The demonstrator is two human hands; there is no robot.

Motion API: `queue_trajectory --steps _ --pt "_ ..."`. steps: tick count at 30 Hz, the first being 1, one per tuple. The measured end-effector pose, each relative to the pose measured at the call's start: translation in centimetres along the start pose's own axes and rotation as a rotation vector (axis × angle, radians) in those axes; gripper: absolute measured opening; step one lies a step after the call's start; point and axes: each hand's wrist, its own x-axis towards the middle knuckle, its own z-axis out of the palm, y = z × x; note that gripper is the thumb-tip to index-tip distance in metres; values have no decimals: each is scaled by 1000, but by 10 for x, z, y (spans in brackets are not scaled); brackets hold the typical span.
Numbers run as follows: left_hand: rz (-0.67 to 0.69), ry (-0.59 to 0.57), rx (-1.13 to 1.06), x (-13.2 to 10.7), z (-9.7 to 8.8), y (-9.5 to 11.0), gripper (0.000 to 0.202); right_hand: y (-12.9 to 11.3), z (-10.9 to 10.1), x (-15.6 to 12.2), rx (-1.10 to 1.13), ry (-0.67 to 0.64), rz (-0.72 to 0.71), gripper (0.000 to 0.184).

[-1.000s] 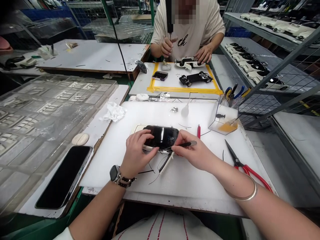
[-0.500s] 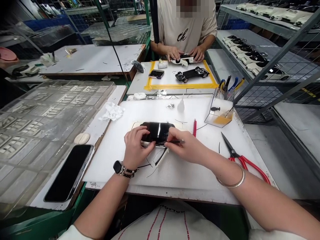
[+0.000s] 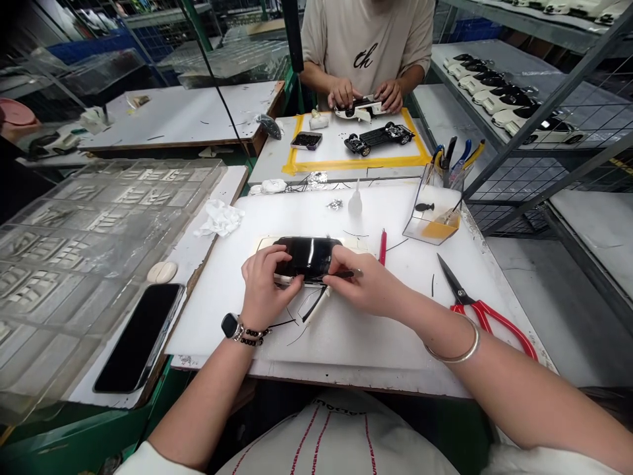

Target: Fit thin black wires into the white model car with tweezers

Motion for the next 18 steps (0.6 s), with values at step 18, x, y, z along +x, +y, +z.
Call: queue_trajectory --steps 18 --pt "7 3 5 -1 1 0 31 8 5 0 -36 -13 -35 13"
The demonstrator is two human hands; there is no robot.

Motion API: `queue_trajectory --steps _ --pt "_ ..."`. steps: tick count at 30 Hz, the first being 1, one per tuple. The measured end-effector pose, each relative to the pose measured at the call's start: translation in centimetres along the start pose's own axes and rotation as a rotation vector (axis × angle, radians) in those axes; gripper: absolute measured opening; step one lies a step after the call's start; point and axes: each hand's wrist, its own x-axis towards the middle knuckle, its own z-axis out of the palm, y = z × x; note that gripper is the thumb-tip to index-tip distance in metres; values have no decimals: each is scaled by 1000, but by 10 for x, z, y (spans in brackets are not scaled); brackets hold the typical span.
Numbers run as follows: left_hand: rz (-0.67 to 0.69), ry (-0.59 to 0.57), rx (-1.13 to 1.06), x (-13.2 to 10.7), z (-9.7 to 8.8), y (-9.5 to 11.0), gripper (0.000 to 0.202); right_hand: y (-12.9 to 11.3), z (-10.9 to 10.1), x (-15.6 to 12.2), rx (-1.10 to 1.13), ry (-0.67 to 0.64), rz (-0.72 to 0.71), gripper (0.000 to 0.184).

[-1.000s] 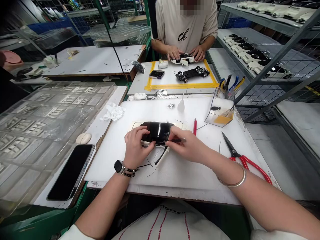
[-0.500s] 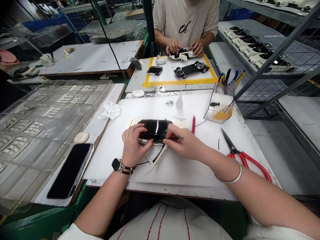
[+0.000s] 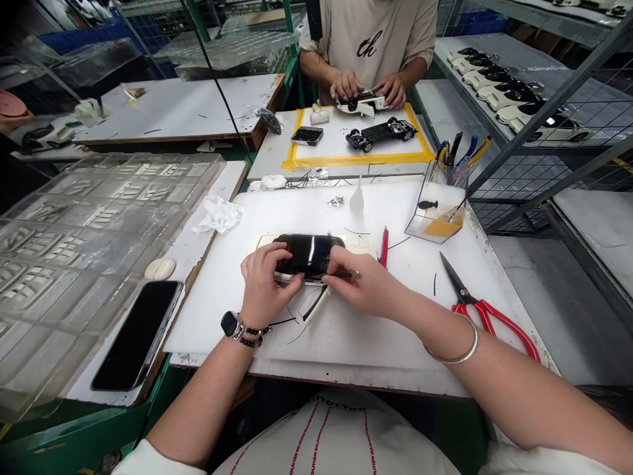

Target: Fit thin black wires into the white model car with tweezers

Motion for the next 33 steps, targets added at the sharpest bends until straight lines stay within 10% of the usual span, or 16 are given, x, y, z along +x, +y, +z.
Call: queue_trajectory --steps 13,33 --pt "28 39 -7 -1 4 -6 32 -38 14 21 -166 46 250 18" --pt "14 31 -17 -1 1 -2 29 -27 10 17 -35 233 186 20"
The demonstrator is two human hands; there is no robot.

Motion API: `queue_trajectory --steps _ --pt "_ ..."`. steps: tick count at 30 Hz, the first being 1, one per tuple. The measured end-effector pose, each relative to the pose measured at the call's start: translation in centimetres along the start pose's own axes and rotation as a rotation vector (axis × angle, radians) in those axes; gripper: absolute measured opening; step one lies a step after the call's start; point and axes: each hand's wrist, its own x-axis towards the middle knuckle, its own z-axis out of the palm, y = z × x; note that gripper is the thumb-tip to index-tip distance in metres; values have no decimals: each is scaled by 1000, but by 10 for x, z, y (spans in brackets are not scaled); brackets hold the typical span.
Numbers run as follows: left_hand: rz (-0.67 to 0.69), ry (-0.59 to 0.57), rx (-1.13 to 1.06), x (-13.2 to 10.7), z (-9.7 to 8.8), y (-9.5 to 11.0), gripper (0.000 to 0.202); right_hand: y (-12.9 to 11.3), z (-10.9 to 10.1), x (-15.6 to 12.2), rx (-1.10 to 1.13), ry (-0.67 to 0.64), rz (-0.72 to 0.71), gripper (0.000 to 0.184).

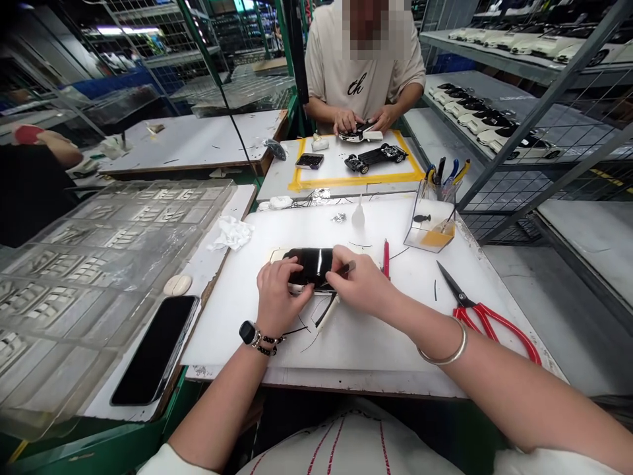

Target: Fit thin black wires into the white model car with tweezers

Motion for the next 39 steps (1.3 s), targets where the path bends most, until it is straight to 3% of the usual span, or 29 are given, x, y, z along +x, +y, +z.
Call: queue_trajectory --steps 13,21,25,30,34,39 --pt "-2 3 0 -1 1 0 29 1 6 -3 -32 -90 8 19" --pt "7 11 4 -1 3 -1 27 -7 22 20 -293 -129 -57 12" --pt "8 0 -2 -2 2 -1 27 -7 15 11 -261 -131 -110 11" --pt "0 -17 1 -1 1 0 27 -9 0 -10 -136 73 -158 17" --pt "-5 -13 0 -1 1 0 26 -6 4 -8 -105 -53 -128 16" --pt "4 -14 -6 -2 1 -1 27 3 13 -1 -128 -50 -120 16"
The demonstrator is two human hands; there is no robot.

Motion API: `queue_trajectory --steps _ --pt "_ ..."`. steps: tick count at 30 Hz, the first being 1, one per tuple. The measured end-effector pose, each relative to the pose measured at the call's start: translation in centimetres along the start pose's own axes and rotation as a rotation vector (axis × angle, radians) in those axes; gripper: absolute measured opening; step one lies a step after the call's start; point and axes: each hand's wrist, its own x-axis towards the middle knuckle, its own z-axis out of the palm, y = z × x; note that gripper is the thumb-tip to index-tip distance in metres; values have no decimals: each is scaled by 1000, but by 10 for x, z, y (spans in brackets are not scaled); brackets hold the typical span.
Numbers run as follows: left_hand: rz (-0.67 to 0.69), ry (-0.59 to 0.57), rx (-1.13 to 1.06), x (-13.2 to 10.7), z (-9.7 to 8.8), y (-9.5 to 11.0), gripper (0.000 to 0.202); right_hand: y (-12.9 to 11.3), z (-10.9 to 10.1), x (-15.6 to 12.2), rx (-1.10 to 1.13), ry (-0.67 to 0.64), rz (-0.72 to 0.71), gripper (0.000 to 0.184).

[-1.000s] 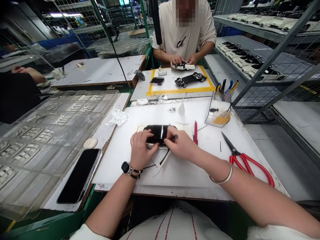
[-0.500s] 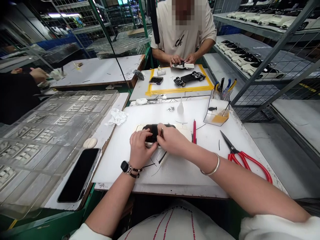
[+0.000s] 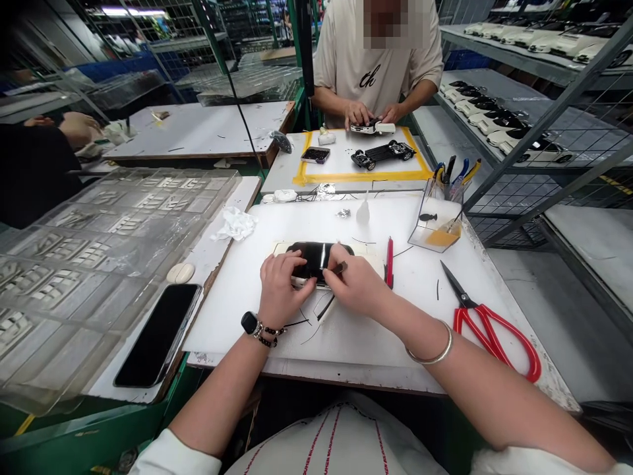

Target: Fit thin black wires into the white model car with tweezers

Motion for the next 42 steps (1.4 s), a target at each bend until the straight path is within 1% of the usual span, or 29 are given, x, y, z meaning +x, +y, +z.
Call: queue_trajectory --steps 4,8,12,18,30,34,37,40,42 --pt "-3 0 -2 0 0 0 28 3 1 1 -20 -7 -8 16" --pt "-2 -5 -7 0 0 0 27 0 2 0 -6 7 -8 16" --pt "0 -1 -4 0 0 0 27 -2 1 0 -13 -16 8 15" --pt "-1 4 0 1 0 0 26 -2 -1 -1 -14 -6 6 15" --pt "0 6 -1 1 1 0 27 -4 -2 -2 -3 -25 24 16" --pt "-1 4 1 0 1 0 27 -4 1 -3 -25 -42 0 17" --pt "2 10 5 -1 2 0 27 -7 4 -2 -87 -63 -26 17" --pt "6 21 4 -1 4 -2 28 -10 7 3 -134 -73 4 15" --pt "8 30 1 0 4 -4 29 -11 8 9 -150 -72 53 12"
